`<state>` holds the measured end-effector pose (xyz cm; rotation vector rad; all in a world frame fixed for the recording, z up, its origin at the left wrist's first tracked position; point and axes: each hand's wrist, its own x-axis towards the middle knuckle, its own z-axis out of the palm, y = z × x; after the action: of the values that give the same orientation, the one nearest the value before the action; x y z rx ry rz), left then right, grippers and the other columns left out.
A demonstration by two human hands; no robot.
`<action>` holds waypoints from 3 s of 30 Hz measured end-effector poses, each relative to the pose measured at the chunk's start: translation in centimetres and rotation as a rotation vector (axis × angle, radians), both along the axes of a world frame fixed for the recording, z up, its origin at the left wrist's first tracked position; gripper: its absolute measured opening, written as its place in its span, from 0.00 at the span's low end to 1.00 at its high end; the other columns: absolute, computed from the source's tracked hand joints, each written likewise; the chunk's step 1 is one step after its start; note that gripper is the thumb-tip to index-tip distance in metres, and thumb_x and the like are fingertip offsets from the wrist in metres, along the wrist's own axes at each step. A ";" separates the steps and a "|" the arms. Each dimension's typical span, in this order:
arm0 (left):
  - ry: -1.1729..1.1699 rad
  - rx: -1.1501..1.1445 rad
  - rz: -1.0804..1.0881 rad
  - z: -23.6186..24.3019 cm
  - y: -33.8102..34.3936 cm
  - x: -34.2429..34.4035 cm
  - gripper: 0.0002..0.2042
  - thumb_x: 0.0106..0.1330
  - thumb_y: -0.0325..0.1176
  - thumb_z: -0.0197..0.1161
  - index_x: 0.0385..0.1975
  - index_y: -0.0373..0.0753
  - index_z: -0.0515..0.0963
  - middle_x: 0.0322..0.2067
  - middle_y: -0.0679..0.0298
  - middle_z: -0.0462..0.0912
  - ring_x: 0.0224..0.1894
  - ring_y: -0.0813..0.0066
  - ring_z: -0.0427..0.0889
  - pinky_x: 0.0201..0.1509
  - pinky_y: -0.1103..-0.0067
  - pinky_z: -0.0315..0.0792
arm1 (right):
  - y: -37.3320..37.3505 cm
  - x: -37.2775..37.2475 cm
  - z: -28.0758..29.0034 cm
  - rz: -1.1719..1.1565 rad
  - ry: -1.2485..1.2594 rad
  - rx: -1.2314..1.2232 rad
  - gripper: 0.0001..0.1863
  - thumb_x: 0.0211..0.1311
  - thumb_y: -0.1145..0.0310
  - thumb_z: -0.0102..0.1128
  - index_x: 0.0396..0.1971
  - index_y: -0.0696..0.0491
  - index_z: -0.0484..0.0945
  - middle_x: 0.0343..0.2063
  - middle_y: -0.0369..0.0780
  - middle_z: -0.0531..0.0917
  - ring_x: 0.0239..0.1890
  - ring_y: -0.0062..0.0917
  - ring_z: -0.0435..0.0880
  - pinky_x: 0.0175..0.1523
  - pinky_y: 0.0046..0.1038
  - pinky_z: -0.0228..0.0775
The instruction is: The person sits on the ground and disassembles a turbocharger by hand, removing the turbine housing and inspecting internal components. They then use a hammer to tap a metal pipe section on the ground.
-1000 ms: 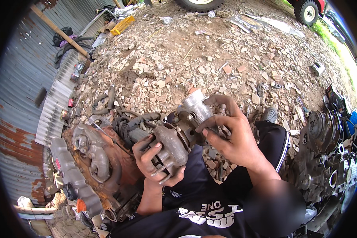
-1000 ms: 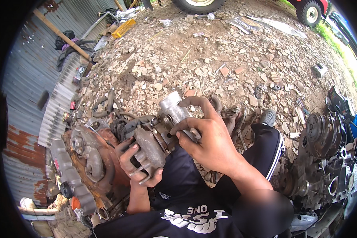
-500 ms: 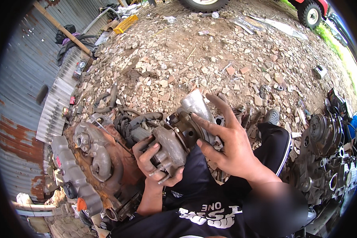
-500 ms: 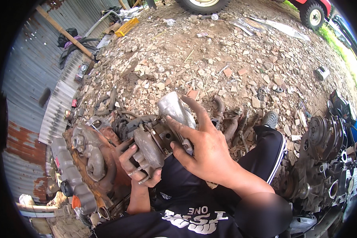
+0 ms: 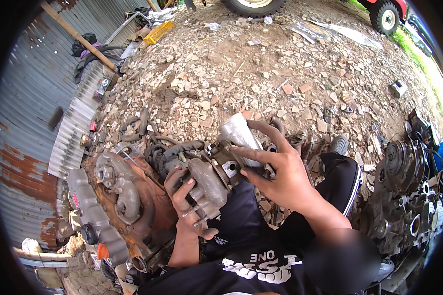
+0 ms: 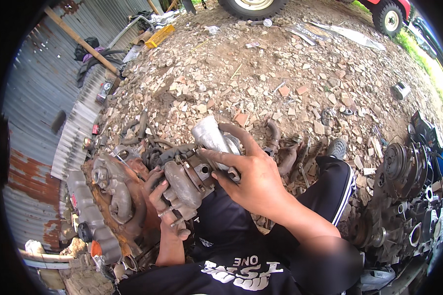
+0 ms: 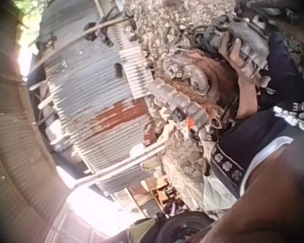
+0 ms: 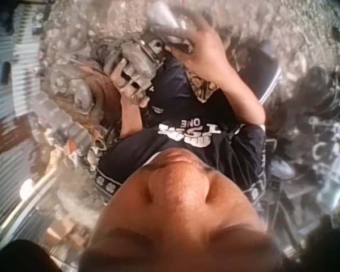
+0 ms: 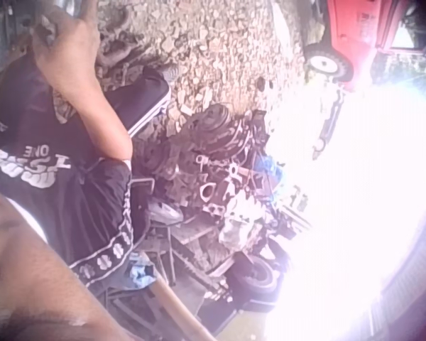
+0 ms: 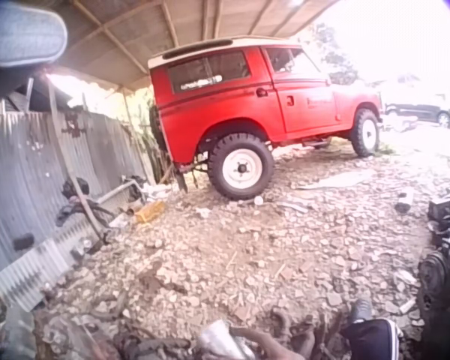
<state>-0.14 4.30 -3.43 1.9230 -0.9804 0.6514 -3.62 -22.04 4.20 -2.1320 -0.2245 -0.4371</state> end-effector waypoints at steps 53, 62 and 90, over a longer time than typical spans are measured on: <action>0.294 0.498 0.211 12.3 -7.6 4.3 0.13 0.49 0.30 0.74 0.34 0.32 0.82 0.33 0.51 0.85 0.37 0.51 0.86 0.43 0.65 0.79 | 3.0 0.1 -2.8 -0.153 -0.120 -0.008 0.28 0.61 0.74 0.67 0.62 0.36 0.82 0.65 0.46 0.75 0.46 0.42 0.90 0.40 0.37 0.87; 0.325 0.538 0.174 12.3 -7.3 4.7 0.13 0.53 0.31 0.73 0.34 0.30 0.83 0.34 0.50 0.85 0.38 0.49 0.86 0.44 0.64 0.79 | 3.1 0.2 -2.6 -0.157 -0.145 -0.013 0.27 0.61 0.74 0.68 0.61 0.37 0.83 0.64 0.46 0.75 0.46 0.42 0.90 0.41 0.37 0.88; 0.358 0.490 0.014 11.2 -6.5 6.3 0.13 0.59 0.35 0.67 0.32 0.30 0.76 0.31 0.45 0.82 0.39 0.41 0.82 0.45 0.57 0.75 | 3.1 -0.5 -2.1 -0.175 -0.099 -0.170 0.37 0.49 0.78 0.68 0.64 0.37 0.81 0.68 0.46 0.72 0.40 0.38 0.91 0.37 0.36 0.85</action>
<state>6.11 -2.15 7.77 2.3665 -0.9516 0.0567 -4.07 -18.94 2.08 -2.3089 -0.1348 -0.6464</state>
